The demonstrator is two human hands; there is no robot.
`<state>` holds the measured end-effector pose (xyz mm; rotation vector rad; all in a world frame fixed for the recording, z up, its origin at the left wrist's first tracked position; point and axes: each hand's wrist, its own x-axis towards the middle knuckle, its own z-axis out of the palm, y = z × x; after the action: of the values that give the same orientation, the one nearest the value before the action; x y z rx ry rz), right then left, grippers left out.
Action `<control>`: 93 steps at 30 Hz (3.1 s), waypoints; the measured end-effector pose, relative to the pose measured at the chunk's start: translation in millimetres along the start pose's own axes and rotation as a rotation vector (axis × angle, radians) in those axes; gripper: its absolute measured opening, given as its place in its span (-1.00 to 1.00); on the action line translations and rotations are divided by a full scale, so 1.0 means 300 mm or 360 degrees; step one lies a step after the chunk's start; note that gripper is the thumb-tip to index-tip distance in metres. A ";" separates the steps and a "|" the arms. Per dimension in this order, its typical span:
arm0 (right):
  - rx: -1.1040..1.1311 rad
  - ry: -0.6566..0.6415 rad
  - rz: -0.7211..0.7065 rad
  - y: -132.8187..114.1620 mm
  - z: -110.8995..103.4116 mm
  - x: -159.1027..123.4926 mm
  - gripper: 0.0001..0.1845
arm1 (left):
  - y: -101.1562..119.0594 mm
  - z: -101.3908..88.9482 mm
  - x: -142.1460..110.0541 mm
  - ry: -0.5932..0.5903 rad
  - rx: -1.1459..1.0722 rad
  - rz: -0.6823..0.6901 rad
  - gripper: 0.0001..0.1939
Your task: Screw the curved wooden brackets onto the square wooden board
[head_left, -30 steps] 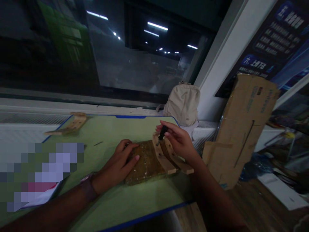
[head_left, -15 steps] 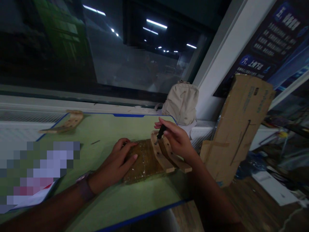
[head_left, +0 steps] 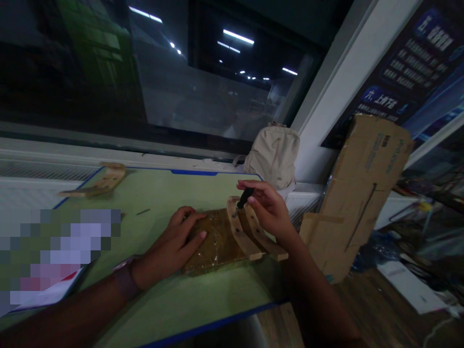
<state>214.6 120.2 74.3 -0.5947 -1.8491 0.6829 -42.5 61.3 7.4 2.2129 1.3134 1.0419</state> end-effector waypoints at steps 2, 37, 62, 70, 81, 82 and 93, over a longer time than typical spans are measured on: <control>0.0120 0.0010 0.0080 0.011 0.009 0.000 -0.71 | 0.002 -0.002 0.002 -0.0006 0.0000 -0.0001 -0.61; 0.0166 0.0278 0.0018 0.013 -0.001 -0.010 -0.65 | -0.036 0.031 -0.012 0.0053 -0.0009 0.0041 -0.63; -0.0175 0.0131 -0.0131 0.003 -0.025 -0.010 -0.72 | -0.035 0.028 -0.009 0.0061 -0.0005 0.0080 -0.62; -0.0213 0.0397 -0.0046 0.042 0.001 -0.024 -0.70 | -0.032 0.026 -0.008 0.0019 -0.0020 0.0048 -0.62; 0.0212 0.0160 0.0116 0.004 -0.007 -0.011 -0.76 | -0.024 0.020 -0.009 0.0026 -0.0026 0.0027 -0.61; 0.0164 0.0222 0.0101 0.011 -0.005 -0.013 -0.74 | -0.023 0.019 -0.008 0.0023 -0.0023 0.0025 -0.61; 0.0183 0.0087 0.0051 0.002 -0.013 -0.005 -0.78 | -0.025 0.024 -0.010 0.0037 -0.0008 0.0044 -0.63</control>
<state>218.9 120.4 74.0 -0.5634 -1.7402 0.7808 -42.5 62.8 -3.2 2.2277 1.2924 1.0830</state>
